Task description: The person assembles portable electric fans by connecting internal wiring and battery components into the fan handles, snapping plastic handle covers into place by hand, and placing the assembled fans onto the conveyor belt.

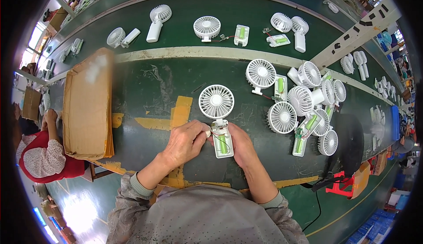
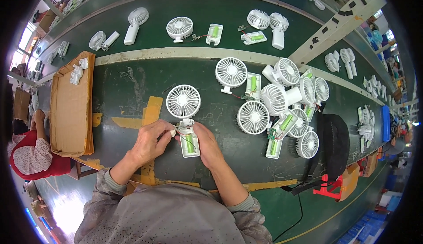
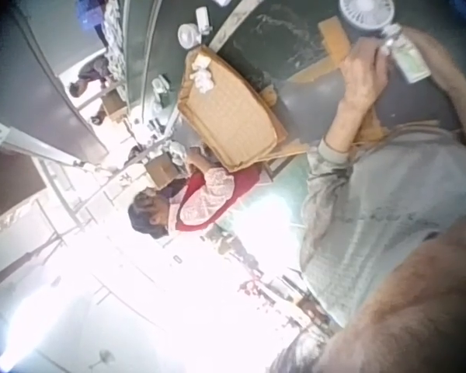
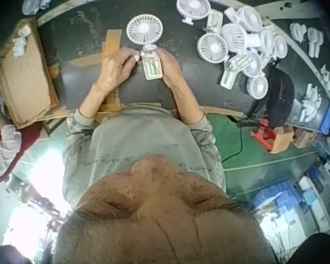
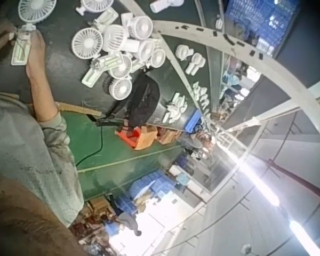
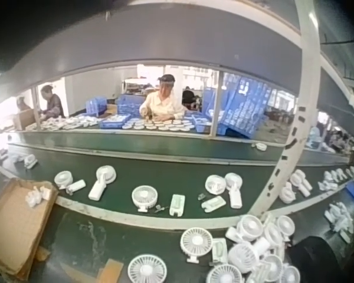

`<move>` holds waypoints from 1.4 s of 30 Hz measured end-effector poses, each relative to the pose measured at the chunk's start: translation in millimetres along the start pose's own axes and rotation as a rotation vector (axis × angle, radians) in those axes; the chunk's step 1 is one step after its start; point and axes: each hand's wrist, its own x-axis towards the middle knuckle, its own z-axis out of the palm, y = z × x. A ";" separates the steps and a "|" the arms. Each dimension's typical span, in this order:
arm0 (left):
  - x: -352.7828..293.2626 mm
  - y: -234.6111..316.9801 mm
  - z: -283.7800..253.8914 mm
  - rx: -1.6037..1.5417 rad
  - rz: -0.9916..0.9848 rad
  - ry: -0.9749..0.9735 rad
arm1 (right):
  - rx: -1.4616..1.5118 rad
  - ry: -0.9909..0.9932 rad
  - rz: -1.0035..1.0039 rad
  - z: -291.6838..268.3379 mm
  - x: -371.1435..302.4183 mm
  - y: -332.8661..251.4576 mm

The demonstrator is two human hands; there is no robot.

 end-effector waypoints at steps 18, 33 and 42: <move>3.2 -6.5 12.8 0.010 -0.042 -0.035 | -0.046 0.074 0.006 -1.9 0.5 0.9; 5.7 -0.8 6.7 0.107 0.108 -0.070 | -0.108 0.078 -0.008 -3.9 3.4 7.0; 2.6 -3.4 5.2 0.272 0.247 -0.143 | -0.250 -0.109 -0.090 -5.1 -0.3 5.7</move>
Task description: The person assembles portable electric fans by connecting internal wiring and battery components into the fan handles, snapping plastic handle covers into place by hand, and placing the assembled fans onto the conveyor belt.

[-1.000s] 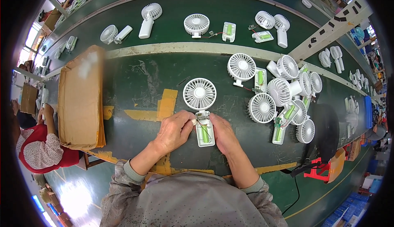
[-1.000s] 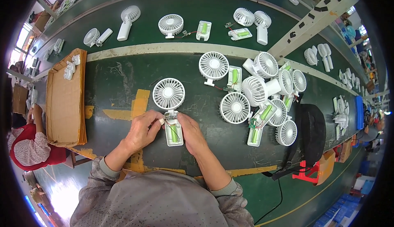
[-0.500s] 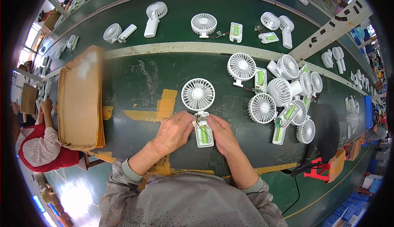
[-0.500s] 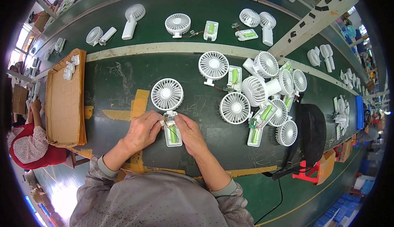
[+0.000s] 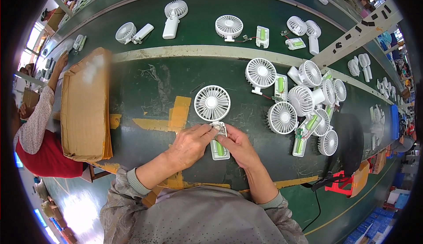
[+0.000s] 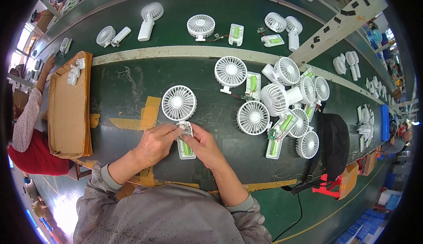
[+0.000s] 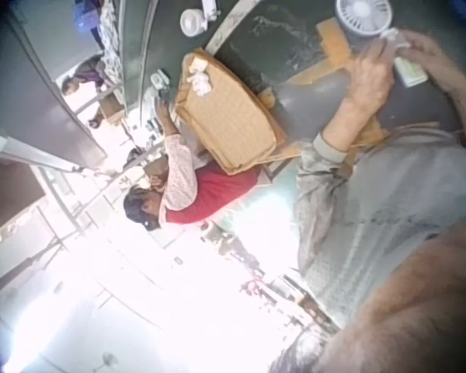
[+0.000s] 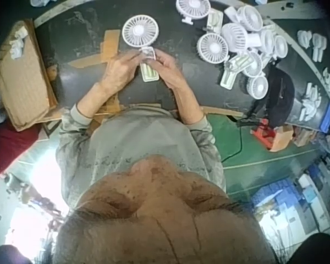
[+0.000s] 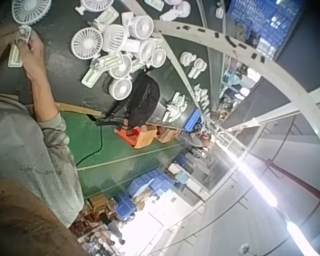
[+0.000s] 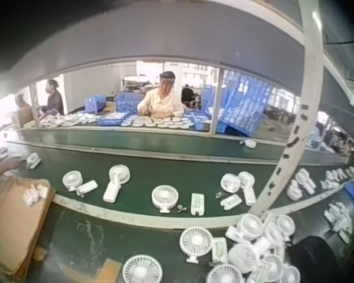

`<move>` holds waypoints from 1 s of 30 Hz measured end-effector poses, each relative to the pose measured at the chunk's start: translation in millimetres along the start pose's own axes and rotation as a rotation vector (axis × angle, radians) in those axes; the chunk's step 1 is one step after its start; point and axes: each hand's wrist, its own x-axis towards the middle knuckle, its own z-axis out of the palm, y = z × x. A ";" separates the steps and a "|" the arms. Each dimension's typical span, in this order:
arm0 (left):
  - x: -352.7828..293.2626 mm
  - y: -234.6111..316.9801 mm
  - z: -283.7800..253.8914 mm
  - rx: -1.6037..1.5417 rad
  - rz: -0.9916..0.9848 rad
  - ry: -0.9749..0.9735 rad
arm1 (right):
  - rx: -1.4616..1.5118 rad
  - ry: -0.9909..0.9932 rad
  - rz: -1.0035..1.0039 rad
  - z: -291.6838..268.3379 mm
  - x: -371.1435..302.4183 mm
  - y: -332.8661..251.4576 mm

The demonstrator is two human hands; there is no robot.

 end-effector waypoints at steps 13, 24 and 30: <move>11.5 4.9 -1.6 0.053 0.008 -0.112 | -0.094 0.045 -0.027 2.1 0.8 6.1; 16.0 -4.9 -8.6 -0.154 -0.256 -0.121 | -0.065 0.148 0.097 3.9 13.8 -5.3; -1.6 -14.3 -3.1 -0.035 0.101 0.119 | -0.015 0.126 0.162 -0.5 24.8 -2.8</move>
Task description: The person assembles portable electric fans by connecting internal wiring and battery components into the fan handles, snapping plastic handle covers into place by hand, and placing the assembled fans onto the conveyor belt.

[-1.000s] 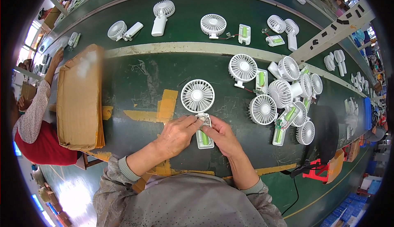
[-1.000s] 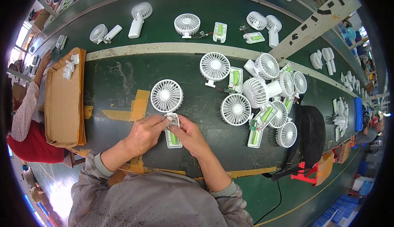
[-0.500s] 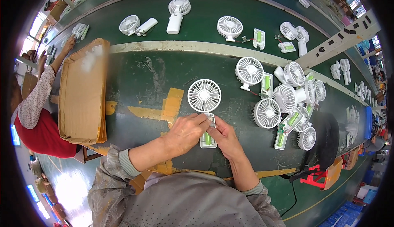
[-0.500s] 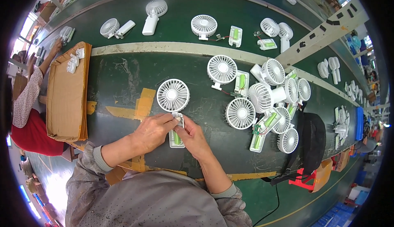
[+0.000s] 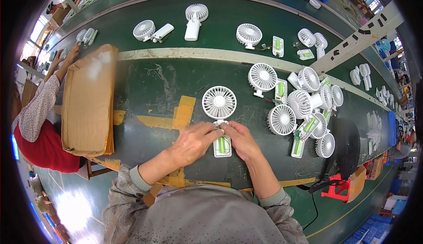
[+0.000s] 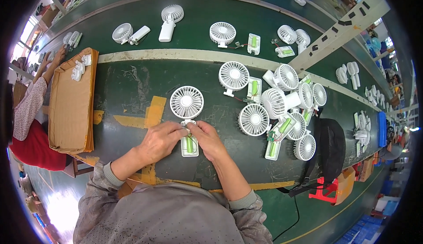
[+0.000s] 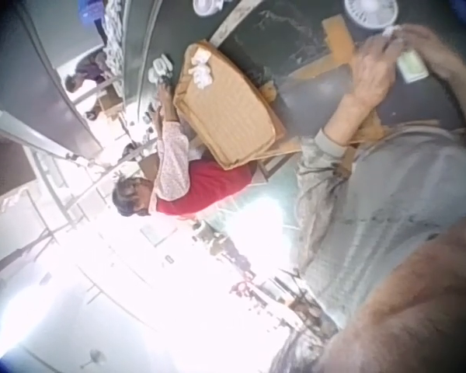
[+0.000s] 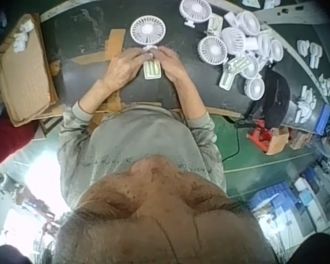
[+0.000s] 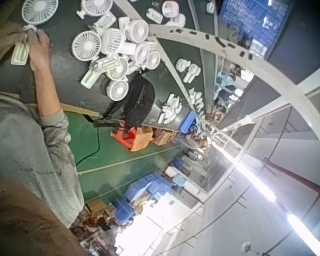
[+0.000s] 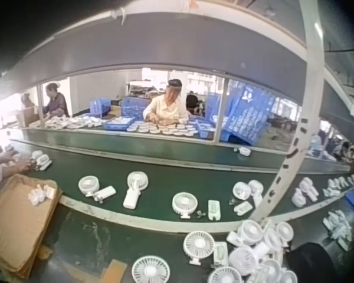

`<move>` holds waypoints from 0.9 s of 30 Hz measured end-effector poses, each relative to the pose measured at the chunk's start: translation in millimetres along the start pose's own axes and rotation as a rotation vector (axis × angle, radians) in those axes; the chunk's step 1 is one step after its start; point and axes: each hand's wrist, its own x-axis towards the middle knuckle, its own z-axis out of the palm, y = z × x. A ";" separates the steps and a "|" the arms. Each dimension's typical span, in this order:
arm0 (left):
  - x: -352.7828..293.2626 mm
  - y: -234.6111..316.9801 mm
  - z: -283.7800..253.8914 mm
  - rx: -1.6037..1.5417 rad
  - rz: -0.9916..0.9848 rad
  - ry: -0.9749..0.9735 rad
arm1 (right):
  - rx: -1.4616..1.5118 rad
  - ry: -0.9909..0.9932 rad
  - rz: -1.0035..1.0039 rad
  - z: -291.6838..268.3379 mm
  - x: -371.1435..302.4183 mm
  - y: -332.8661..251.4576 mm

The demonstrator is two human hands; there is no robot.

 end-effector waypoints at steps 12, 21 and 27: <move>-14.9 7.0 9.2 0.022 0.050 0.023 | 0.078 0.108 -0.096 8.2 -4.4 13.1; -15.1 -10.5 5.3 0.016 0.042 0.028 | 0.037 0.102 -0.121 12.8 9.5 15.1; -16.6 -6.3 11.9 -0.085 -0.096 0.003 | 0.067 0.104 -0.086 9.7 4.3 14.2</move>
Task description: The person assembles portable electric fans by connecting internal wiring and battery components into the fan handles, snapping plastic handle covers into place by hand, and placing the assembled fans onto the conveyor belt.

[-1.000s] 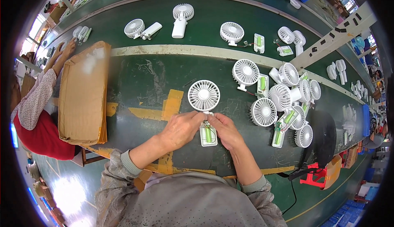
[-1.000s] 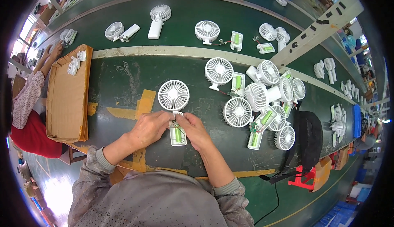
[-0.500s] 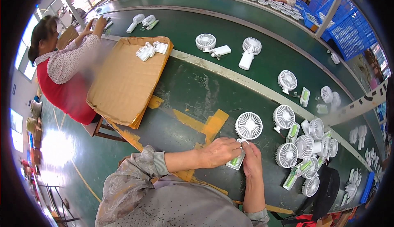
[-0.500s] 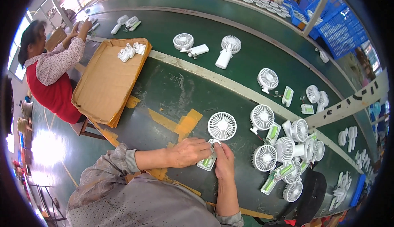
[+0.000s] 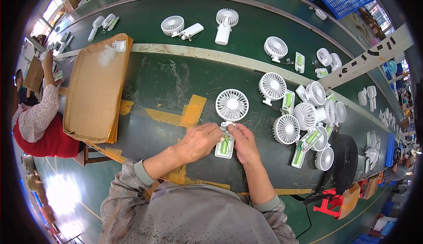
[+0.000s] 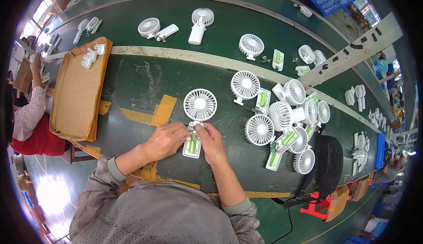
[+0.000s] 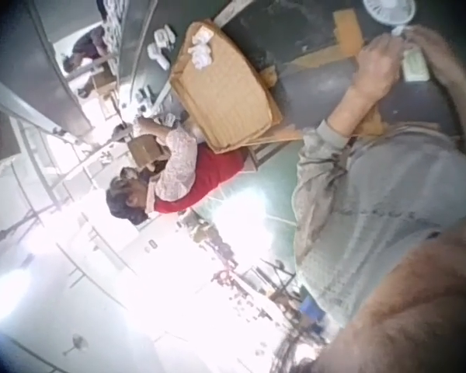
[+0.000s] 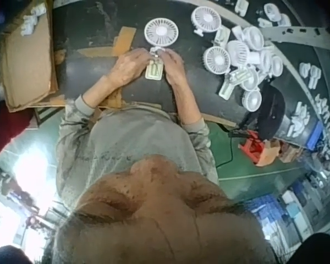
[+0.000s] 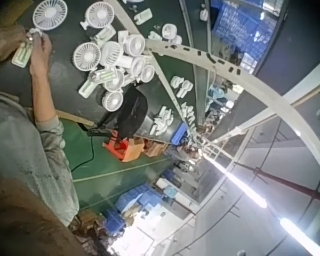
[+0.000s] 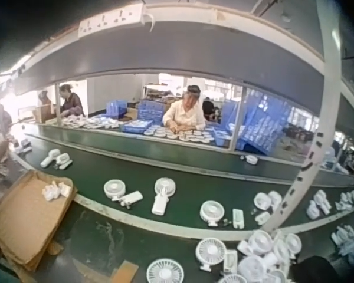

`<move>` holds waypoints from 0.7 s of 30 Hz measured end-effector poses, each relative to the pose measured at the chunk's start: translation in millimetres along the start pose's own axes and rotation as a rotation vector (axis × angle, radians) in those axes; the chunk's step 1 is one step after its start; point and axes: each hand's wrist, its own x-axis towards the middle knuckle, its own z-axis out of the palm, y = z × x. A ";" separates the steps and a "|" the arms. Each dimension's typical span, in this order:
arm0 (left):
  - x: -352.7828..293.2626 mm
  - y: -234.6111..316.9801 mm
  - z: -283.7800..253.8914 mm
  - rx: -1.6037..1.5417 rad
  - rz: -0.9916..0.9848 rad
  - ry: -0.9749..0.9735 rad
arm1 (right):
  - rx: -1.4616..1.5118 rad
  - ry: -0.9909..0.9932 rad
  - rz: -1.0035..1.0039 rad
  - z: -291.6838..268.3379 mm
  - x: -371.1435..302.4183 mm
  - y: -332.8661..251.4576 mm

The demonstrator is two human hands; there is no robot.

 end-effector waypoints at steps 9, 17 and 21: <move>3.9 22.8 2.5 -0.342 -0.595 0.079 | -0.053 0.089 -0.046 7.7 -4.4 -0.5; -5.6 34.9 -3.8 0.261 -0.169 0.015 | -0.045 0.023 -0.122 15.8 -2.7 4.3; -1.5 -3.4 -49.1 0.209 -0.190 0.100 | 0.016 0.069 -0.013 9.5 -3.3 -2.6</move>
